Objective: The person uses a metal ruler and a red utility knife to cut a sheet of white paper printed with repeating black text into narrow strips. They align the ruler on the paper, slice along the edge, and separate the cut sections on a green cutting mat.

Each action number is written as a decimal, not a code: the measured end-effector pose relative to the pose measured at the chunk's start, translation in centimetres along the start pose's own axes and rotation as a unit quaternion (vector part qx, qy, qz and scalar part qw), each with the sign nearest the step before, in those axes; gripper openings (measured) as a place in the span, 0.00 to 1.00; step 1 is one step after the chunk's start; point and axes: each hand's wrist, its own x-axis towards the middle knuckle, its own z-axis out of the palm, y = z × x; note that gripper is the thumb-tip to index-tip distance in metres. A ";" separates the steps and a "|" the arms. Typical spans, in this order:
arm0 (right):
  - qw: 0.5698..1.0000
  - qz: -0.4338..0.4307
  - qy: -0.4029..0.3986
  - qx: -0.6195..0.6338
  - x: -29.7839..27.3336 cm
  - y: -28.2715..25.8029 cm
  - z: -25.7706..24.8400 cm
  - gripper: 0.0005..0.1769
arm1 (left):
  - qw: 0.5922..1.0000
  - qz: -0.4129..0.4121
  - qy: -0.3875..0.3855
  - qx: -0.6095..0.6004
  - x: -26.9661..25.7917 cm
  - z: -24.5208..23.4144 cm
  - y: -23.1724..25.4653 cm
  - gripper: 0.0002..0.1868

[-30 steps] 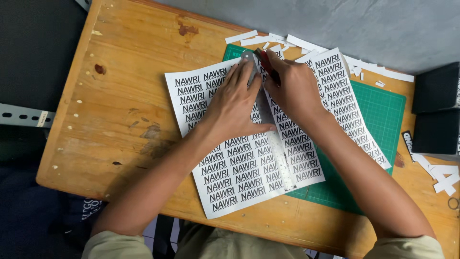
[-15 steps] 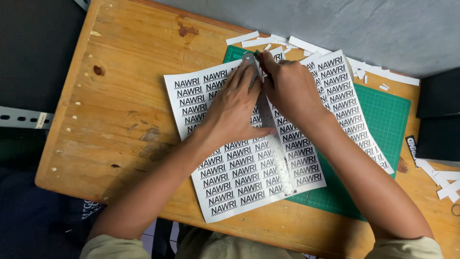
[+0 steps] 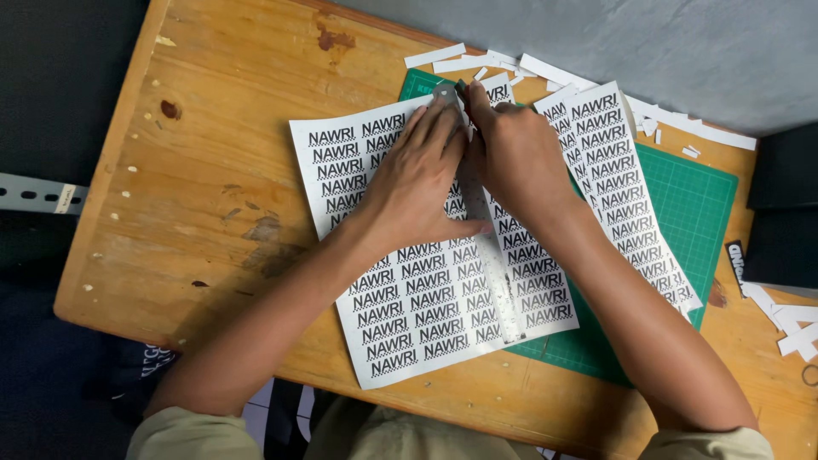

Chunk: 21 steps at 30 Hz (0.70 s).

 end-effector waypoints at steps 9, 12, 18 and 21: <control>0.999 0.011 0.005 -0.032 0.3 -0.3 0.5 0.25 | 1.000 0.000 0.009 -0.006 -0.1 0.0 0.0 0.68; 0.998 0.017 -0.002 0.067 0.4 -0.4 -1.4 0.24 | 1.000 0.001 0.004 0.020 -0.1 0.0 0.0 0.69; 0.997 0.033 0.033 0.069 -0.5 -0.5 -0.6 0.25 | 0.999 -0.006 0.004 0.039 -0.1 0.2 0.2 0.69; 0.996 0.031 0.036 0.074 -0.4 -0.2 -0.6 0.31 | 0.999 -0.010 -0.007 0.051 0.0 0.4 0.1 0.74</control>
